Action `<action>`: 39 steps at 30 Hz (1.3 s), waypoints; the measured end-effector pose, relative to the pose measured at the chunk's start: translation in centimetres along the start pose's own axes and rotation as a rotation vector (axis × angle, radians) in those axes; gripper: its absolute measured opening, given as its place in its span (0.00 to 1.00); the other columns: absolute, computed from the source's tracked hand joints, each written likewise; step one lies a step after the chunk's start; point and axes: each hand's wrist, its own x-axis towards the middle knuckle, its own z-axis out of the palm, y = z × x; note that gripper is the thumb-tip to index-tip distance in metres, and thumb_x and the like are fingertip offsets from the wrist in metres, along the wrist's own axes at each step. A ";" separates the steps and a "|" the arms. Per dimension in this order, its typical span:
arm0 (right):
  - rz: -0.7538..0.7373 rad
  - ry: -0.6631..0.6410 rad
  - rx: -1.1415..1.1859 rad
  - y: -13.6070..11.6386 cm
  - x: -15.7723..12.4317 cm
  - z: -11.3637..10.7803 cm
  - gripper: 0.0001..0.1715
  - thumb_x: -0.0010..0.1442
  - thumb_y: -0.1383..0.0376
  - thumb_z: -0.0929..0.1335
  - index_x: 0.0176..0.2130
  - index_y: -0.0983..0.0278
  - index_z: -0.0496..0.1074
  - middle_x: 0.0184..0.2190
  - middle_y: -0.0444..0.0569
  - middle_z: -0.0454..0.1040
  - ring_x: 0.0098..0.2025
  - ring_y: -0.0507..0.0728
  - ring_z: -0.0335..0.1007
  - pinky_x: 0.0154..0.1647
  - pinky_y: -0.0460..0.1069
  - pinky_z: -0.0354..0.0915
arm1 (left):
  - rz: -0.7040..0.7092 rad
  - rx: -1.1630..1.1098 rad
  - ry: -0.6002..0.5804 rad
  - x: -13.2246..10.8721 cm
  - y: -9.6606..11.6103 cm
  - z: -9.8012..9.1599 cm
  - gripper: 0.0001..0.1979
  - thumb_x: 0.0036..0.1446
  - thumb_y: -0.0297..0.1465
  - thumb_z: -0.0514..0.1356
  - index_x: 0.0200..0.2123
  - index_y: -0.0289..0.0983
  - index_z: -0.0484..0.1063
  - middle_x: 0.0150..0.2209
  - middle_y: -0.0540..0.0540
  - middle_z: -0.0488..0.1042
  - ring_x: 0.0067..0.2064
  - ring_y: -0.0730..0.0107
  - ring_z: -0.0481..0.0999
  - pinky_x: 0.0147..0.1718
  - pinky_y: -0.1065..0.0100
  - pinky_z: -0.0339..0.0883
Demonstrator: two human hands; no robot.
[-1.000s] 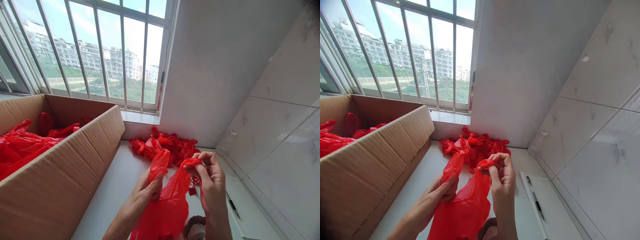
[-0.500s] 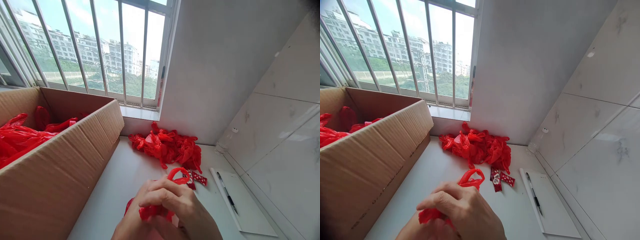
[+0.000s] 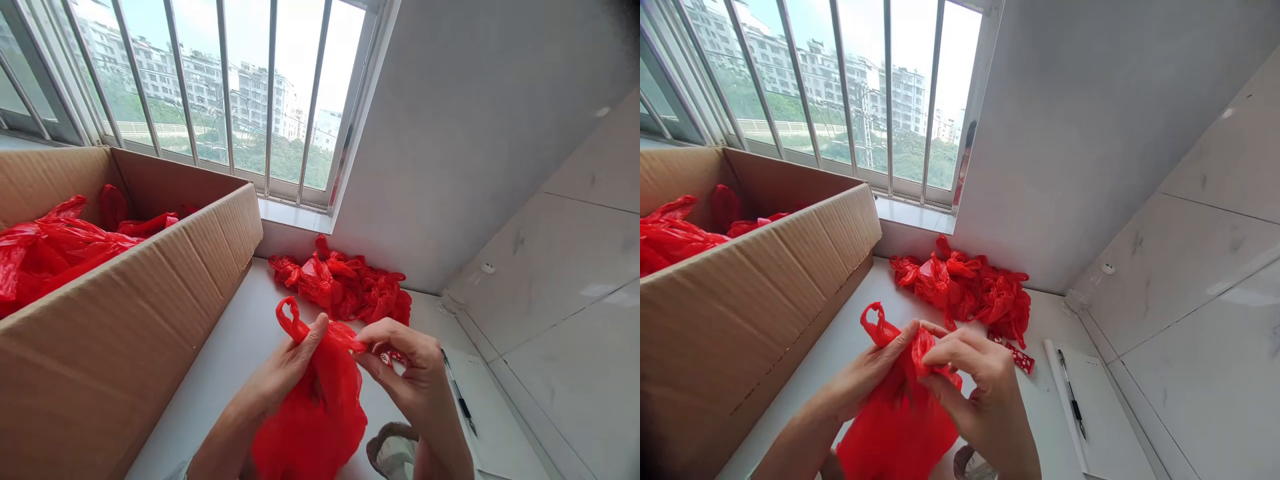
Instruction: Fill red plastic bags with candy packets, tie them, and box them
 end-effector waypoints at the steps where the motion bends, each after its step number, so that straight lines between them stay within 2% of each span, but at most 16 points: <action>1: -0.077 -0.082 -0.016 -0.6 -0.2 0.2 0.03 0.61 0.67 0.70 0.35 0.59 0.75 0.31 0.43 0.76 0.31 0.51 0.70 0.33 0.45 0.67 | -0.094 -0.054 -0.118 0.1 0.2 -0.4 0.26 0.60 0.53 0.53 0.41 0.37 0.76 0.19 0.50 0.69 0.18 0.71 0.68 0.15 0.73 0.60; 3: -0.180 -0.281 -0.066 -1.7 -0.5 0.5 0.05 0.61 0.70 0.69 0.35 0.61 0.76 0.34 0.45 0.76 0.36 0.52 0.71 0.37 0.46 0.67 | -0.183 -0.123 -0.305 0.3 0.7 -1.3 0.23 0.60 0.50 0.57 0.49 0.39 0.71 0.25 0.50 0.73 0.25 0.70 0.73 0.22 0.74 0.63; 7: -0.187 -0.506 -0.195 -2.2 -0.7 0.2 0.05 0.59 0.71 0.70 0.38 0.63 0.76 0.37 0.47 0.77 0.43 0.56 0.69 0.47 0.49 0.66 | -0.083 -0.087 -0.437 0.3 1.4 -2.6 0.15 0.60 0.39 0.62 0.46 0.37 0.70 0.39 0.47 0.76 0.40 0.67 0.75 0.39 0.71 0.66; 9: -0.177 -0.465 -0.173 -1.7 -0.7 -0.5 0.07 0.59 0.70 0.71 0.40 0.61 0.75 0.37 0.45 0.77 0.43 0.55 0.69 0.48 0.49 0.66 | -0.035 -0.056 -0.490 0.3 1.7 -3.0 0.15 0.58 0.37 0.64 0.46 0.37 0.69 0.39 0.48 0.75 0.39 0.69 0.73 0.38 0.72 0.66; 12: -0.149 -0.225 -0.050 -0.1 -0.1 -1.0 0.10 0.60 0.66 0.71 0.43 0.57 0.73 0.43 0.45 0.76 0.47 0.54 0.69 0.50 0.48 0.66 | 0.076 0.039 -0.518 0.5 1.7 -3.6 0.16 0.57 0.34 0.65 0.47 0.37 0.68 0.36 0.49 0.73 0.36 0.71 0.71 0.36 0.71 0.66; 14: -0.073 -0.139 0.057 1.2 0.5 -0.6 0.22 0.57 0.62 0.73 0.51 0.55 0.70 0.51 0.46 0.72 0.53 0.57 0.67 0.54 0.50 0.64 | 0.140 0.154 -0.510 0.5 1.4 -3.9 0.17 0.57 0.34 0.64 0.49 0.38 0.68 0.40 0.47 0.73 0.38 0.69 0.71 0.38 0.69 0.66; 15: -0.018 -0.166 0.103 1.8 0.9 -0.3 0.32 0.54 0.60 0.75 0.56 0.54 0.66 0.54 0.47 0.70 0.56 0.58 0.66 0.56 0.52 0.63 | 0.171 0.217 -0.504 0.4 1.1 -4.0 0.18 0.58 0.34 0.63 0.51 0.39 0.67 0.42 0.47 0.73 0.40 0.68 0.71 0.40 0.68 0.67; 17: 0.089 -0.328 0.145 2.7 1.6 0.5 0.49 0.48 0.57 0.78 0.63 0.53 0.58 0.56 0.48 0.69 0.57 0.60 0.66 0.58 0.54 0.63 | 0.256 0.364 -0.462 0.3 0.6 -4.0 0.20 0.59 0.34 0.62 0.53 0.42 0.65 0.47 0.46 0.72 0.44 0.65 0.71 0.44 0.66 0.66; 19: 0.169 -0.459 0.118 3.2 2.0 1.2 0.53 0.46 0.57 0.79 0.65 0.53 0.56 0.54 0.47 0.71 0.56 0.60 0.67 0.58 0.55 0.62 | 0.372 0.506 -0.363 0.1 0.3 -4.0 0.19 0.59 0.35 0.61 0.53 0.43 0.65 0.48 0.46 0.72 0.47 0.62 0.71 0.48 0.64 0.65; 22: 0.264 -0.427 0.095 3.6 2.2 1.6 0.47 0.50 0.56 0.77 0.64 0.54 0.60 0.49 0.47 0.73 0.52 0.60 0.68 0.57 0.56 0.62 | 0.509 0.680 -0.172 0.3 0.3 -3.5 0.13 0.59 0.35 0.59 0.48 0.40 0.67 0.42 0.47 0.73 0.41 0.64 0.72 0.41 0.68 0.66; 25: 0.343 -0.359 0.220 4.1 2.2 1.5 0.45 0.55 0.52 0.73 0.66 0.53 0.56 0.49 0.48 0.72 0.40 0.55 0.70 0.45 0.52 0.67 | 0.602 0.889 0.005 1.0 0.1 -2.9 0.06 0.62 0.28 0.53 0.41 0.39 0.66 0.40 0.48 0.70 0.34 0.71 0.70 0.32 0.73 0.62; 27: 0.383 -0.338 0.361 4.5 2.4 1.7 0.38 0.61 0.50 0.68 0.66 0.52 0.55 0.50 0.49 0.71 0.34 0.51 0.69 0.36 0.48 0.68 | 0.694 1.007 0.110 1.5 -0.4 -2.6 0.09 0.62 0.22 0.48 0.39 0.39 0.65 0.43 0.48 0.67 0.32 0.76 0.68 0.28 0.75 0.59; 31: 0.411 -0.330 0.543 5.3 2.8 2.4 0.24 0.66 0.50 0.62 0.55 0.59 0.69 0.39 0.46 0.74 0.30 0.49 0.68 0.30 0.44 0.65 | 0.790 1.058 0.257 2.0 -1.3 -2.7 0.09 0.63 0.22 0.47 0.35 0.39 0.63 0.41 0.50 0.65 0.28 0.79 0.64 0.25 0.77 0.56; 33: 0.373 -0.274 0.536 5.6 3.1 2.7 0.17 0.64 0.54 0.66 0.46 0.61 0.75 0.33 0.44 0.74 0.32 0.50 0.68 0.31 0.44 0.64 | 0.713 1.068 0.220 1.9 -1.0 -2.8 0.10 0.63 0.22 0.46 0.34 0.39 0.62 0.37 0.50 0.65 0.28 0.77 0.65 0.26 0.76 0.58; 35: 0.342 -0.170 0.517 5.9 3.2 2.8 0.11 0.61 0.57 0.70 0.39 0.61 0.76 0.31 0.43 0.73 0.32 0.49 0.67 0.33 0.43 0.63 | 0.648 1.083 0.096 1.7 -0.4 -2.8 0.12 0.62 0.21 0.44 0.38 0.39 0.63 0.36 0.49 0.66 0.29 0.75 0.66 0.27 0.74 0.60; 39: 0.297 -0.018 0.510 6.3 3.2 2.5 0.07 0.58 0.59 0.71 0.34 0.61 0.76 0.30 0.42 0.74 0.33 0.50 0.67 0.35 0.44 0.62 | 0.704 1.072 -0.107 1.3 0.5 -2.3 0.18 0.63 0.25 0.47 0.53 0.42 0.64 0.47 0.45 0.65 0.33 0.72 0.70 0.33 0.69 0.65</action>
